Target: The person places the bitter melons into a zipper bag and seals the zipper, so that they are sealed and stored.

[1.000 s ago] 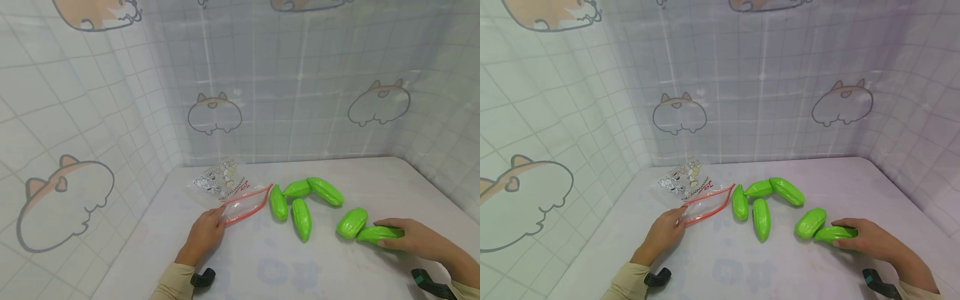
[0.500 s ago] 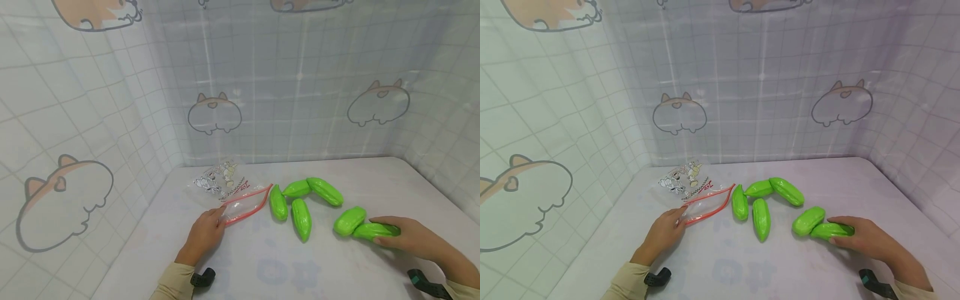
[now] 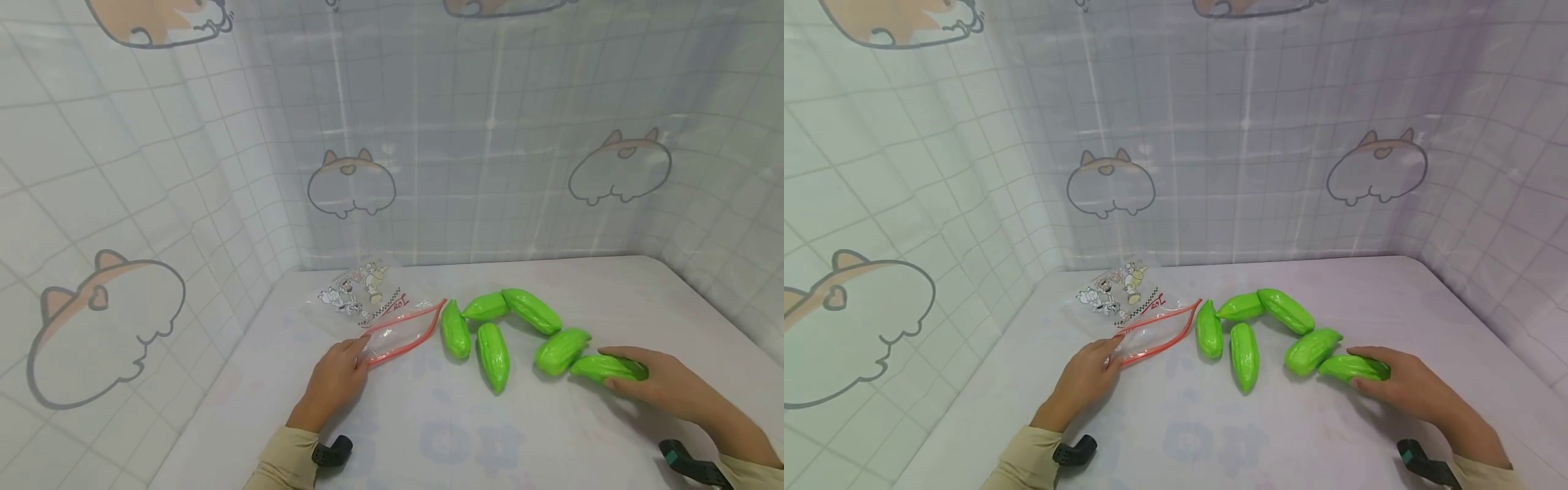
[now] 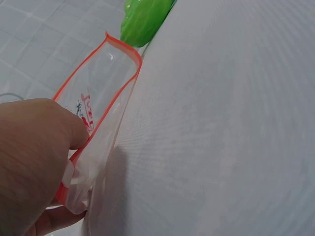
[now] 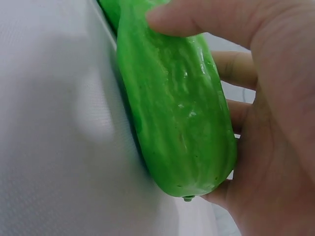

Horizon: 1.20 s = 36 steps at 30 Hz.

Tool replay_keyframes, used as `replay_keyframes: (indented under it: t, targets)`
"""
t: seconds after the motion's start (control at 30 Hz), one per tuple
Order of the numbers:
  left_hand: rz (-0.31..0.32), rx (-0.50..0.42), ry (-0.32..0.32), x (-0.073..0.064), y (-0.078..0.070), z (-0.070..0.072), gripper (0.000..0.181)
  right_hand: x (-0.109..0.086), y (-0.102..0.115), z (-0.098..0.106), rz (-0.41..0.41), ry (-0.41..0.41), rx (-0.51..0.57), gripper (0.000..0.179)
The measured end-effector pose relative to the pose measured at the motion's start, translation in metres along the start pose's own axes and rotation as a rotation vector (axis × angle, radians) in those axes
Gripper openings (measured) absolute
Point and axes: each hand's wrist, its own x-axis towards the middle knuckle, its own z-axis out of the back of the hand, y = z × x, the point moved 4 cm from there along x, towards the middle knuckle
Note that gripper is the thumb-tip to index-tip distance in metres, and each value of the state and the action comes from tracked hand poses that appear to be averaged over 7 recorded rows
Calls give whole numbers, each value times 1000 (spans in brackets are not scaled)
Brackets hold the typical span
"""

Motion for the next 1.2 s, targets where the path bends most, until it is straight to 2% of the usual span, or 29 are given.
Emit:
replay_keyframes:
  t: [0.3, 0.5, 0.9, 1.2]
  targets:
    - [4, 32, -10, 0, 1, -1, 48, 1, 0, 1, 20, -34, 20, 55]
    - [10, 76, -15, 0, -1, 1, 48, 0, 0, 5, -7, -79, 51, 58]
    - [-22, -6, -60, 0, 1, 3, 45, 2, 0, 9, -48, -131, 85, 63]
    - [6, -64, -30, 0, 0, 3, 44, 5, 1, 7, -64, -174, 67, 65]
